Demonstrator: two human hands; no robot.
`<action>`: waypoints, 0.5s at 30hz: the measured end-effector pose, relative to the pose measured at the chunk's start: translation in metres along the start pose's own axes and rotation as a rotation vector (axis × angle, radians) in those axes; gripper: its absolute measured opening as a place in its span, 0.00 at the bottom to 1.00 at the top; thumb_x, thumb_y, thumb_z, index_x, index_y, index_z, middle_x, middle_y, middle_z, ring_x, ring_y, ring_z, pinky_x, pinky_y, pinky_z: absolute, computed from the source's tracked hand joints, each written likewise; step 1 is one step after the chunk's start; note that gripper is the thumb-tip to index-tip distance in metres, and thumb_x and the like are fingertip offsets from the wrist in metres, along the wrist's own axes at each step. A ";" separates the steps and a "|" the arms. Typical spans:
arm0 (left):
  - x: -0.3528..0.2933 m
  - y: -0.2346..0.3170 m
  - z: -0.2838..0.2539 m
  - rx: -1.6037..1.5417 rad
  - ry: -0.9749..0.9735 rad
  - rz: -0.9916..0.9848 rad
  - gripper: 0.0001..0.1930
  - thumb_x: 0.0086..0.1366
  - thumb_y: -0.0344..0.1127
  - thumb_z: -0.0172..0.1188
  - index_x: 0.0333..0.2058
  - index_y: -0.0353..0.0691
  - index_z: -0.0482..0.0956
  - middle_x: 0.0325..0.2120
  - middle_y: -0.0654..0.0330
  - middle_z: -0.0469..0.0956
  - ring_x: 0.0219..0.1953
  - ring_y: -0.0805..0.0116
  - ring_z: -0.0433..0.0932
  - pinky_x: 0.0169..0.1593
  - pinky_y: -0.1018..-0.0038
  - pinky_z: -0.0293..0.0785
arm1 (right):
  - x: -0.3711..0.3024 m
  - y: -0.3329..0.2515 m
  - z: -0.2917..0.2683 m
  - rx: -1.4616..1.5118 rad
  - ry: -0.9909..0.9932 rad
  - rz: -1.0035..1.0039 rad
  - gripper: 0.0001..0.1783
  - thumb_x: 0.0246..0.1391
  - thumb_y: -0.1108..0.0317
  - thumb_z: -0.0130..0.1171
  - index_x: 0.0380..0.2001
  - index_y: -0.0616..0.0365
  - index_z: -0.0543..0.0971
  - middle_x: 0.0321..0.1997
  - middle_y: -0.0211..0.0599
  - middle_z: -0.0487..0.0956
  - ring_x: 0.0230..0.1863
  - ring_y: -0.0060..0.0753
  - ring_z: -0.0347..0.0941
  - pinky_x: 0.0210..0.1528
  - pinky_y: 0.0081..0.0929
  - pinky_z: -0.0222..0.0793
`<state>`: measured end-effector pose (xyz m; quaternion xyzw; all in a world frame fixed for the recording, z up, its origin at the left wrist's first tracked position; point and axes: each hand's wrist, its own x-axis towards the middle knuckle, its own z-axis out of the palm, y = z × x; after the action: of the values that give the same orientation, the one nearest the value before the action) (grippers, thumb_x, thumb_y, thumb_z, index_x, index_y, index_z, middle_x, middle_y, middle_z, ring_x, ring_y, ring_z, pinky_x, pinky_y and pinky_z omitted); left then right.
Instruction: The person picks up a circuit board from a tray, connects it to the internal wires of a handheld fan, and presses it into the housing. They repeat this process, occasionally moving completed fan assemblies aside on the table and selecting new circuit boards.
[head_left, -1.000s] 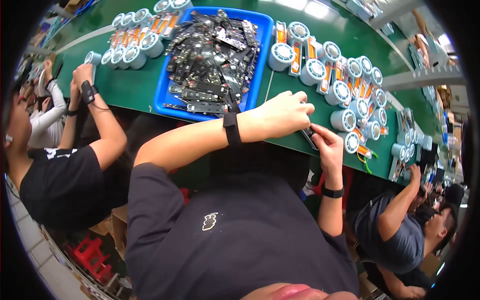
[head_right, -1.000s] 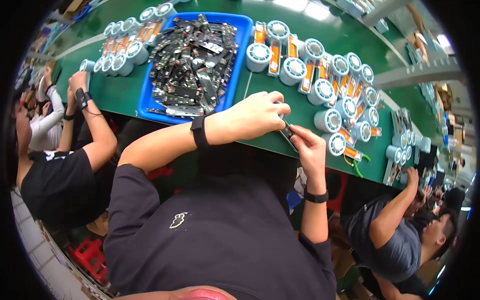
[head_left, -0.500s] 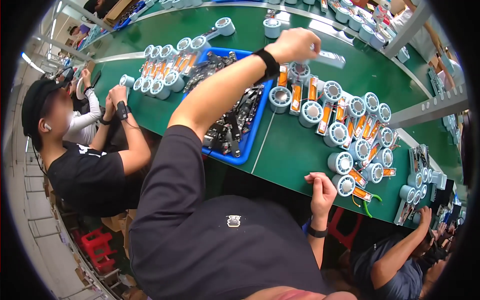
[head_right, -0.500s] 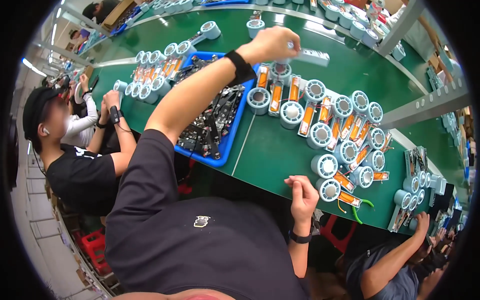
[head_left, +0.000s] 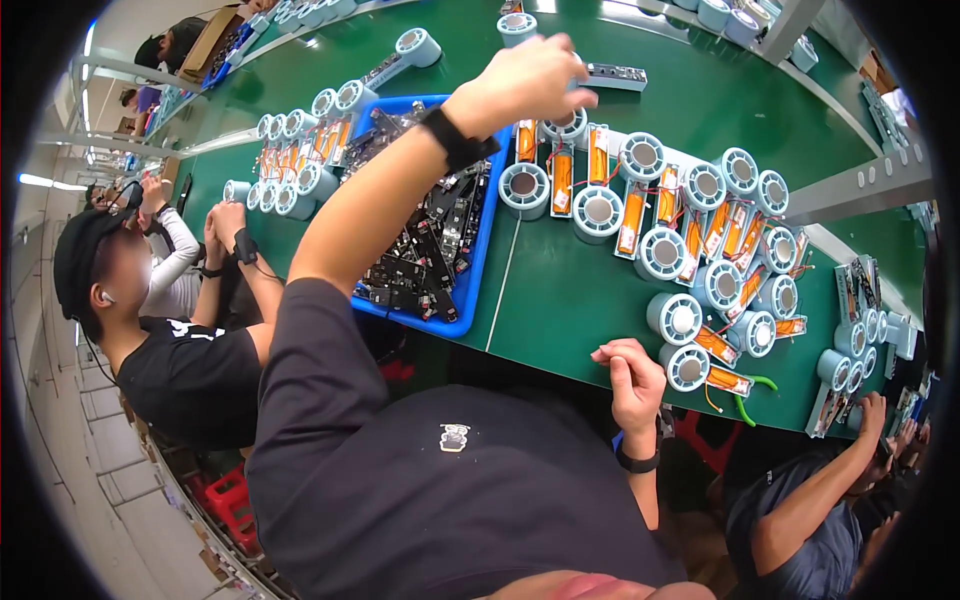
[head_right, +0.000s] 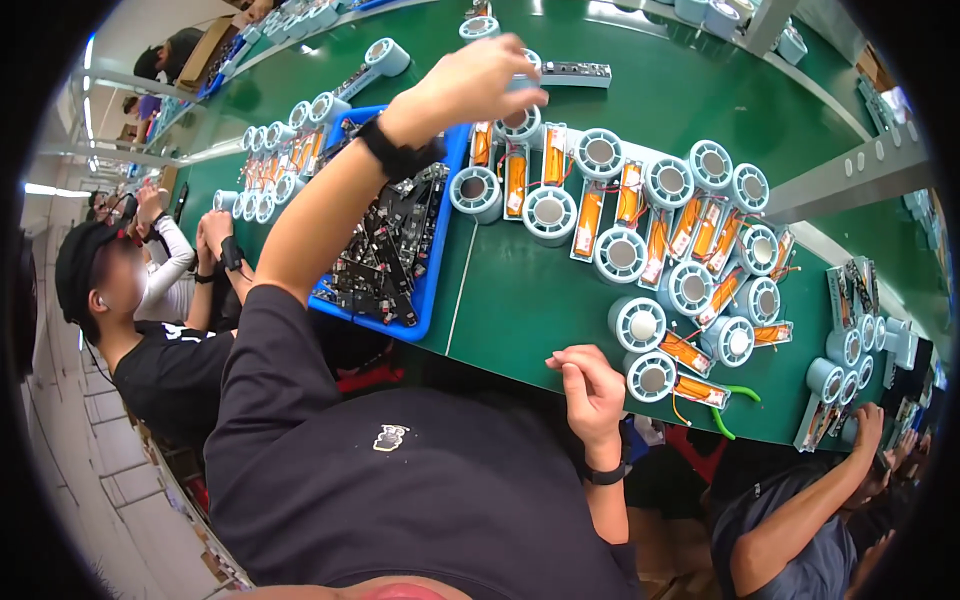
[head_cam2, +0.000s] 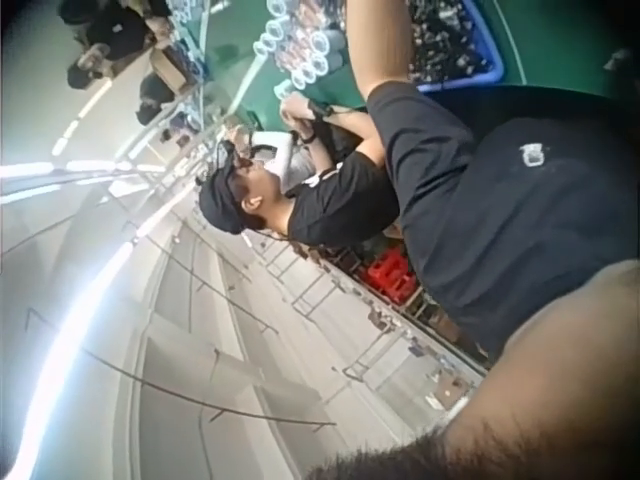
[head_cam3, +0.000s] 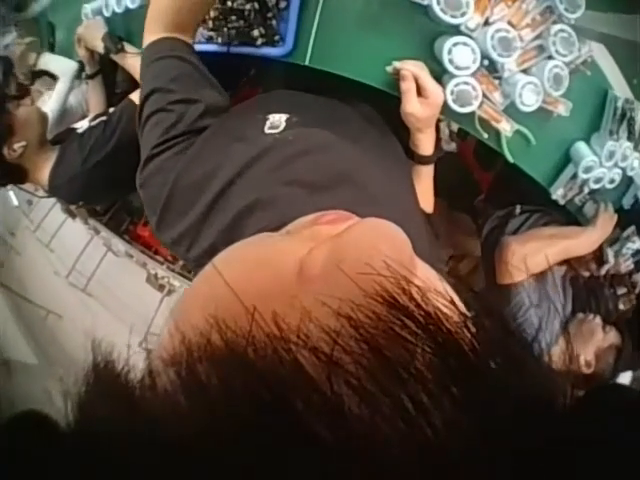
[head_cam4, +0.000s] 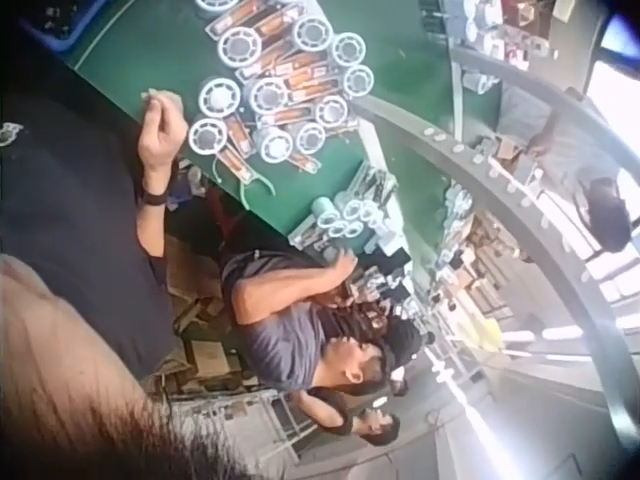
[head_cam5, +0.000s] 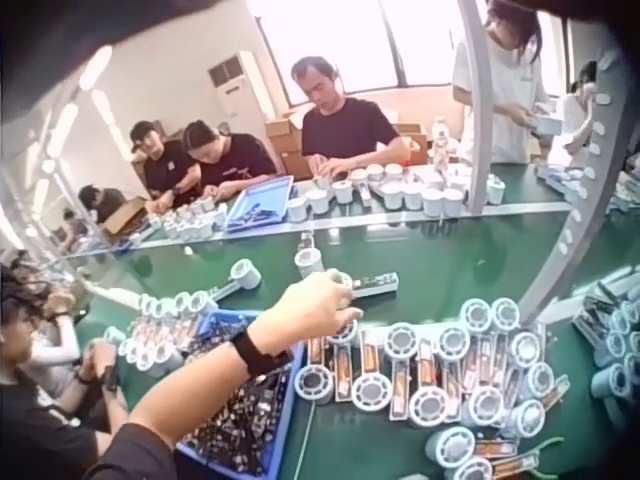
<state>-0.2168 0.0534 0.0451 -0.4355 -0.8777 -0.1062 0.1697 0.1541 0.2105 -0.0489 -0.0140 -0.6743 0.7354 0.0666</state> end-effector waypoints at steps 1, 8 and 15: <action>-0.006 0.009 -0.007 -0.072 -0.219 -0.059 0.18 0.64 0.47 0.69 0.46 0.40 0.86 0.39 0.51 0.84 0.45 0.49 0.83 0.52 0.60 0.80 | 0.002 0.000 0.000 -0.003 -0.006 -0.009 0.09 0.68 0.77 0.54 0.42 0.70 0.81 0.40 0.46 0.82 0.41 0.35 0.81 0.46 0.27 0.77; -0.039 0.012 -0.011 -0.311 -0.527 -0.103 0.30 0.65 0.49 0.69 0.61 0.41 0.75 0.47 0.48 0.80 0.49 0.45 0.80 0.53 0.56 0.78 | -0.004 -0.007 0.000 -0.093 0.038 -0.032 0.07 0.63 0.79 0.59 0.40 0.68 0.84 0.35 0.42 0.83 0.38 0.35 0.82 0.42 0.30 0.77; -0.093 0.026 -0.053 -0.316 -0.227 -0.158 0.26 0.66 0.45 0.68 0.58 0.37 0.78 0.57 0.46 0.77 0.57 0.45 0.78 0.60 0.60 0.74 | -0.017 -0.080 -0.048 -0.065 -0.292 -0.051 0.07 0.55 0.78 0.64 0.37 0.65 0.85 0.32 0.38 0.83 0.33 0.38 0.79 0.44 0.32 0.76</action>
<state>-0.1331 -0.0165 0.0591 -0.3956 -0.8950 -0.2060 -0.0096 0.1823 0.2622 0.0251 0.1081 -0.7004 0.7053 -0.0138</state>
